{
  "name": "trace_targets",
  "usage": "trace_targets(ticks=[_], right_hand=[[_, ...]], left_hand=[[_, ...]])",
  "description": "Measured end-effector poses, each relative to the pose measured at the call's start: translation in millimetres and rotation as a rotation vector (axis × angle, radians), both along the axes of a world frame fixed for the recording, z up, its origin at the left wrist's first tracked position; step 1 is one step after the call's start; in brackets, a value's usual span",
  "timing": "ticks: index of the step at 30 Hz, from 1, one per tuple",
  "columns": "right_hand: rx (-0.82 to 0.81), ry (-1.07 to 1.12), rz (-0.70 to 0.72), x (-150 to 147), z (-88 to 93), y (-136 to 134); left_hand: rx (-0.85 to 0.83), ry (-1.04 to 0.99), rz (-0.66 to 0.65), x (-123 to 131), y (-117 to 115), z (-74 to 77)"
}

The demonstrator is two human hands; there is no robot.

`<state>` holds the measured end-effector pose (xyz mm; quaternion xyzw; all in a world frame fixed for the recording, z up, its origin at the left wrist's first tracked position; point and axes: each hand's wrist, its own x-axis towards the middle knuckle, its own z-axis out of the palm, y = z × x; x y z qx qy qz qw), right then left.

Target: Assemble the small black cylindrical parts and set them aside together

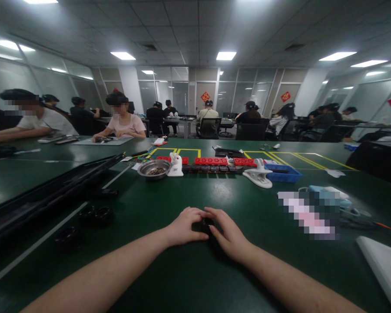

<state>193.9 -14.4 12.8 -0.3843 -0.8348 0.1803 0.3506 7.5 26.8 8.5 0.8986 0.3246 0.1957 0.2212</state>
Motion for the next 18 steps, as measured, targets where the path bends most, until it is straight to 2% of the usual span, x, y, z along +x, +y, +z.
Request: trace_targets(ticks=[3,8,14,18], right_hand=[[0.028,0.014,-0.014,-0.8,-0.8,-1.2],[0.038,0.016,-0.136,-3.9,-3.1,-0.7],[0.056,0.028,-0.119,-5.3,-6.3,1.5],[0.072,0.042,-0.143,-2.9,-7.6,1.7]], left_hand=[[0.008,-0.012,0.032,1.6,-0.1,-2.6],[0.03,-0.02,0.065,5.1,-1.3,-4.0],[0.042,-0.028,0.08,6.5,1.0,-4.2],[0.038,-0.019,0.158,4.9,-5.0,-2.6]])
